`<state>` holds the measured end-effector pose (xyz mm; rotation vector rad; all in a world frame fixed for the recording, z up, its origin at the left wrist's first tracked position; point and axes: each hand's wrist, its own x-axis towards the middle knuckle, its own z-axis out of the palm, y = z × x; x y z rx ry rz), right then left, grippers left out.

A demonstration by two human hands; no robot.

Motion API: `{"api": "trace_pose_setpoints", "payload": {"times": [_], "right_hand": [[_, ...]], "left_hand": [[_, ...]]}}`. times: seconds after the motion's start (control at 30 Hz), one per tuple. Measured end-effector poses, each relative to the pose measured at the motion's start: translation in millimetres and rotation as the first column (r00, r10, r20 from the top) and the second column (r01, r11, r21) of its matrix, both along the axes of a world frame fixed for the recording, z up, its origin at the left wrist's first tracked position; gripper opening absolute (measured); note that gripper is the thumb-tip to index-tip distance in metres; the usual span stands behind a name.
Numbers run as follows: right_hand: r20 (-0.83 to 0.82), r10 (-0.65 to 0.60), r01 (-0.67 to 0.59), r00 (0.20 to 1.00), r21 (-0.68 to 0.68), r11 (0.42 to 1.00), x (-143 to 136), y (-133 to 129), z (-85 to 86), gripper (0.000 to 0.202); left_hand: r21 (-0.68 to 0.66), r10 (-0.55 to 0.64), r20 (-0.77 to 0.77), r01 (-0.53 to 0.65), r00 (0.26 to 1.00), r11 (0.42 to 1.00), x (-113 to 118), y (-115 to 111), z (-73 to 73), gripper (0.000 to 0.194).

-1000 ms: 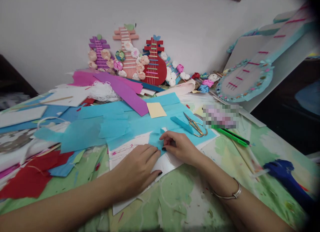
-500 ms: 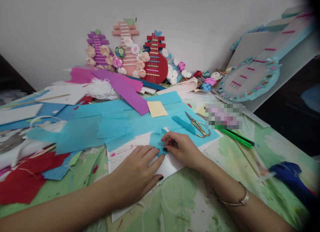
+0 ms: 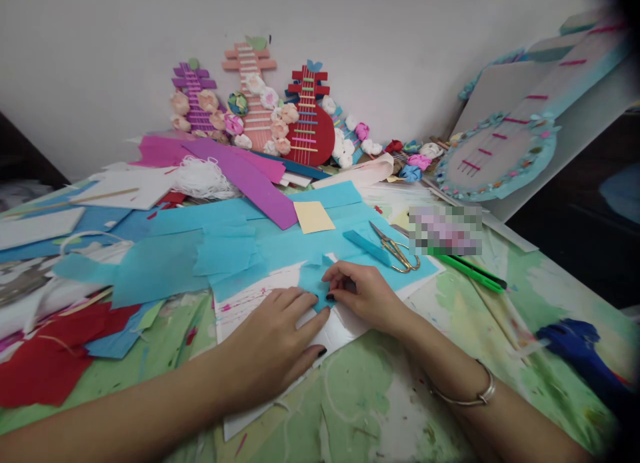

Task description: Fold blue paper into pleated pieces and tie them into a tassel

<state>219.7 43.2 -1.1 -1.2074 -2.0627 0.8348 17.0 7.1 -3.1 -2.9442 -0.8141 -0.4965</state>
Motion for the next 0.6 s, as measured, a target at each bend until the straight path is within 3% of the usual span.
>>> {"api": "trace_pose_setpoints", "payload": {"times": [0.23, 0.37, 0.6], "right_hand": [[0.157, -0.003, -0.025, 0.988, 0.176, 0.984, 0.4, -7.0, 6.7, 0.024], [0.308, -0.085, 0.042, 0.947, 0.144, 0.989, 1.7, -9.0, 8.0, 0.025], [0.402, -0.248, 0.224, 0.881, 0.107, 0.969, 9.3, -4.8, 8.7, 0.028]], "left_hand": [[-0.048, 0.019, 0.024, -0.017, 1.0, 0.999, 0.5, -0.3, 0.2, 0.036], [-0.058, 0.028, 0.016, -0.027, 0.999, 0.998, 1.4, -1.2, 1.8, 0.034], [-0.061, 0.017, 0.018, -0.016, 1.0, 0.998, 0.3, -0.5, 0.5, 0.033]]}}
